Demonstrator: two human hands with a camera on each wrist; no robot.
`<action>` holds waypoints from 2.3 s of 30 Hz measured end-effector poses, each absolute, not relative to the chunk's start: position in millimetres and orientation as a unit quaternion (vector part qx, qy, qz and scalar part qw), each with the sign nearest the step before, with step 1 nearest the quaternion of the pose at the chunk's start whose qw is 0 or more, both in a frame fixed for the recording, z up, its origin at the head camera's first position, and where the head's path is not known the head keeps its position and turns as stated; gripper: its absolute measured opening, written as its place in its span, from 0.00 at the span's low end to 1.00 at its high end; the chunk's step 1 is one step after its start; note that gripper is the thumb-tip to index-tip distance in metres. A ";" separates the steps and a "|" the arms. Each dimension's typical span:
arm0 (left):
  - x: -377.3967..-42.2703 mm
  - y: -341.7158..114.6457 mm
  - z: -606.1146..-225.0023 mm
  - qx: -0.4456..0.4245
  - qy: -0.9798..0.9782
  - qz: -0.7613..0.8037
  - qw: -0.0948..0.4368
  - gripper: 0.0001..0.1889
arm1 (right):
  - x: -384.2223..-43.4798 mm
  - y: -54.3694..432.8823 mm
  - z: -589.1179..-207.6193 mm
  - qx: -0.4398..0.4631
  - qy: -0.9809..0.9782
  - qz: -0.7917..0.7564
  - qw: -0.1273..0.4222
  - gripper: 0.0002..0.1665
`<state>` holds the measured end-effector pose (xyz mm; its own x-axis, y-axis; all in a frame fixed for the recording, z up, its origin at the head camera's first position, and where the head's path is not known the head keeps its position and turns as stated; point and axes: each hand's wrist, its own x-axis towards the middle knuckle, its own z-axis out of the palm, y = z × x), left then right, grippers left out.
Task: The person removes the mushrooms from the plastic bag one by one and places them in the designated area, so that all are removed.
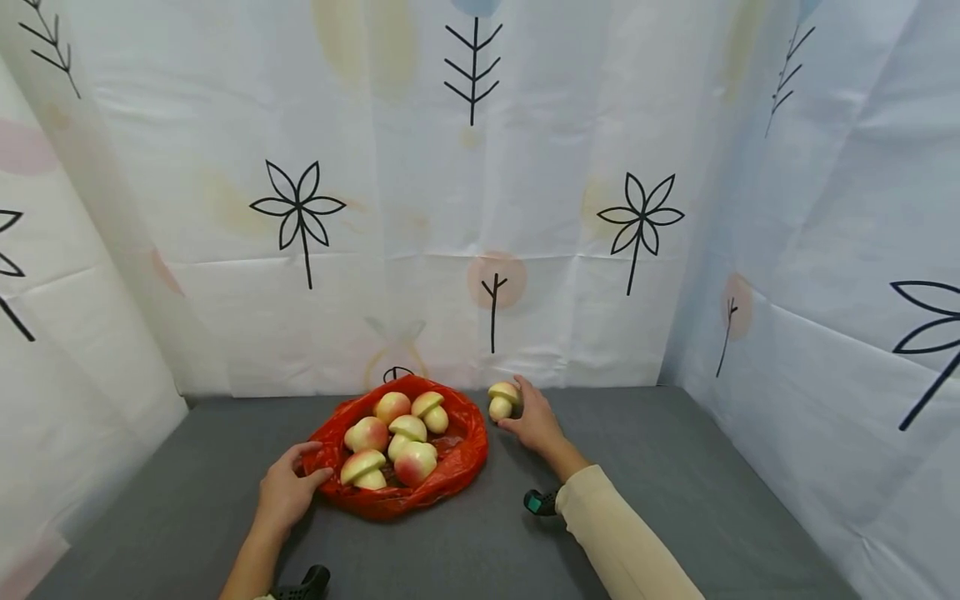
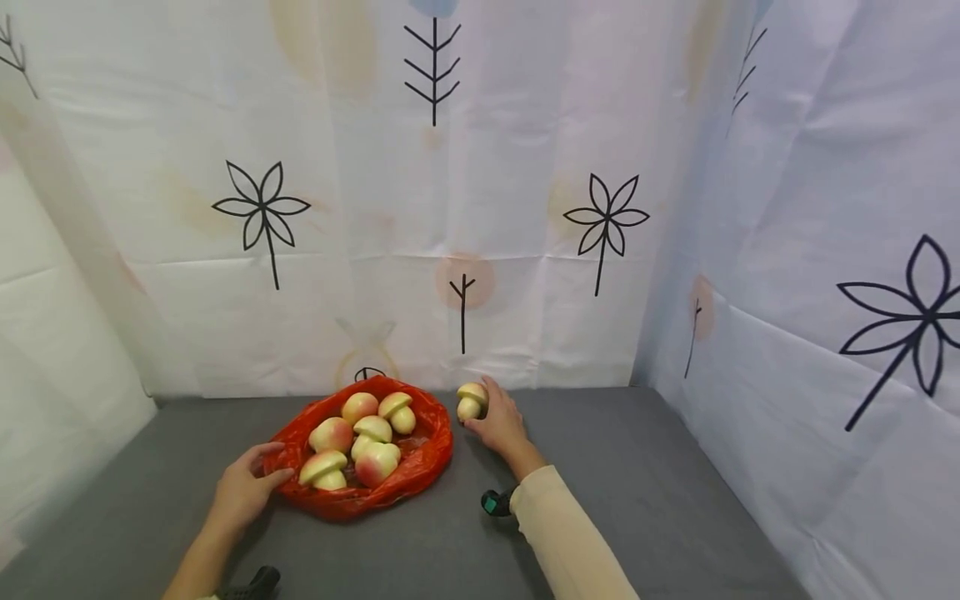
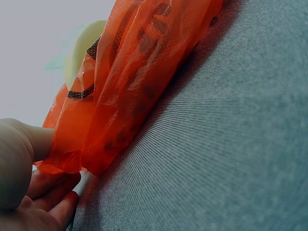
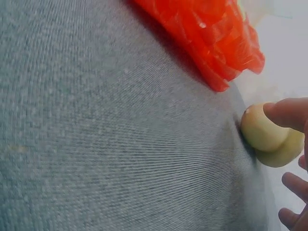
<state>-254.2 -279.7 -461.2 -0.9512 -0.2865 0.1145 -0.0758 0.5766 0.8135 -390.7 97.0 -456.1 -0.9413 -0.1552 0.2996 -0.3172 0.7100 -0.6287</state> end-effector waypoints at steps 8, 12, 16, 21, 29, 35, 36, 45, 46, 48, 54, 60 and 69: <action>-253.5 -281.0 -462.3 0.100 -0.882 -0.447 0.113 0.27 | -380.0 105.3 -443.2 0.133 -0.888 0.422 0.121 0.49; -254.1 -281.3 -462.5 0.099 -0.881 -0.449 0.115 0.27 | -374.7 109.4 -438.1 0.135 -0.877 0.444 0.123 0.49; -254.0 -280.7 -461.7 0.101 -0.880 -0.450 0.112 0.27 | -369.8 110.6 -434.5 0.136 -0.872 0.452 0.129 0.48; -254.3 -280.6 -462.0 0.099 -0.882 -0.448 0.112 0.27 | -359.4 106.7 -428.5 0.145 -0.863 0.467 0.125 0.47; -255.5 -280.5 -462.0 0.104 -0.880 -0.449 0.112 0.27 | -342.9 94.5 -422.4 0.169 -0.848 0.484 0.135 0.44; -254.9 -280.4 -461.2 0.103 -0.880 -0.449 0.113 0.27 | -332.4 83.3 -419.2 0.201 -0.831 0.500 0.139 0.41; -254.8 -280.3 -461.1 0.102 -0.880 -0.449 0.113 0.27 | -330.9 81.7 -418.9 0.205 -0.831 0.499 0.139 0.41; -254.0 -279.4 -459.4 0.106 -0.881 -0.449 0.107 0.27 | -319.4 67.0 -405.0 0.226 -0.801 0.535 0.144 0.38; -253.8 -279.4 -459.1 0.106 -0.881 -0.449 0.105 0.27 | -318.5 65.0 -402.4 0.225 -0.798 0.539 0.147 0.37; -254.0 -279.6 -459.5 0.105 -0.881 -0.448 0.107 0.27 | -317.2 61.0 -397.2 0.229 -0.789 0.549 0.155 0.36; -254.3 -280.7 -462.3 0.101 -0.884 -0.442 0.117 0.26 | -313.2 48.4 -386.0 0.257 -0.750 0.582 0.181 0.34; -253.5 -281.4 -464.6 0.096 -0.887 -0.434 0.121 0.26 | -304.3 34.5 -380.2 0.288 -0.703 0.614 0.215 0.28; -254.8 -279.2 -463.3 0.092 -0.886 -0.438 0.121 0.27 | -279.7 22.9 -373.9 0.281 -0.693 0.632 0.203 0.20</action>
